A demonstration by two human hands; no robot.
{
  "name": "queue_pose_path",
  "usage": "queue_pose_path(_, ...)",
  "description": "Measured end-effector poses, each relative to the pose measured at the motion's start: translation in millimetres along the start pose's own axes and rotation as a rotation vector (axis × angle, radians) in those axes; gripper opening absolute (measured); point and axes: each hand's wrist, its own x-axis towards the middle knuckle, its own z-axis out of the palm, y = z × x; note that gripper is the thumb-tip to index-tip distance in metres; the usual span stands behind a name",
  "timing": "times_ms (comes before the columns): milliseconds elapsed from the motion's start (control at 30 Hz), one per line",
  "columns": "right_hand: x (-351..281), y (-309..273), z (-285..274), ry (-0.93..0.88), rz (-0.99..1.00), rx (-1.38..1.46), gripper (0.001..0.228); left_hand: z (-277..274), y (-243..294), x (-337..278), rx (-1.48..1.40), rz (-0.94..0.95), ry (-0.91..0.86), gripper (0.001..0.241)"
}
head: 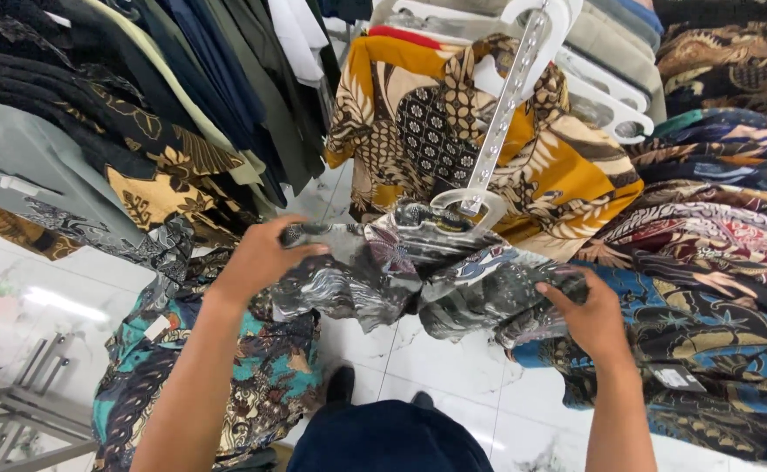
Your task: The person picks up a shirt, fits it onto a hanger, and hangs it on a clothing rack.
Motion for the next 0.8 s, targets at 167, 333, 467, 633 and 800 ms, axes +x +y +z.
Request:
queue_pose_path(167,-6.6,135.3,53.9,0.159,-0.024,0.106,0.025,45.8,-95.8,33.7,-0.310,-0.094,0.025,0.054)
queue_pose_path(333,-3.7,158.8,37.2,0.237,0.077,-0.087,0.023,23.8,-87.2,24.9,-0.404,0.008,0.045,0.031)
queue_pose_path(467,-10.1,199.7,54.9,0.337,-0.174,-0.194,0.018,48.2,-124.6,45.8,-0.291,0.213,0.121,0.034)
queue_pose_path(633,-46.6,143.8,65.0,0.674,0.026,0.007,0.035,52.3,-150.6,63.8,-0.205,0.099,0.479,0.030)
queue_pose_path(800,-86.7,224.6,225.1,1.178,-0.059,-0.241,0.044,161.1,-232.7,60.3,-0.254,0.173,0.830,0.073)
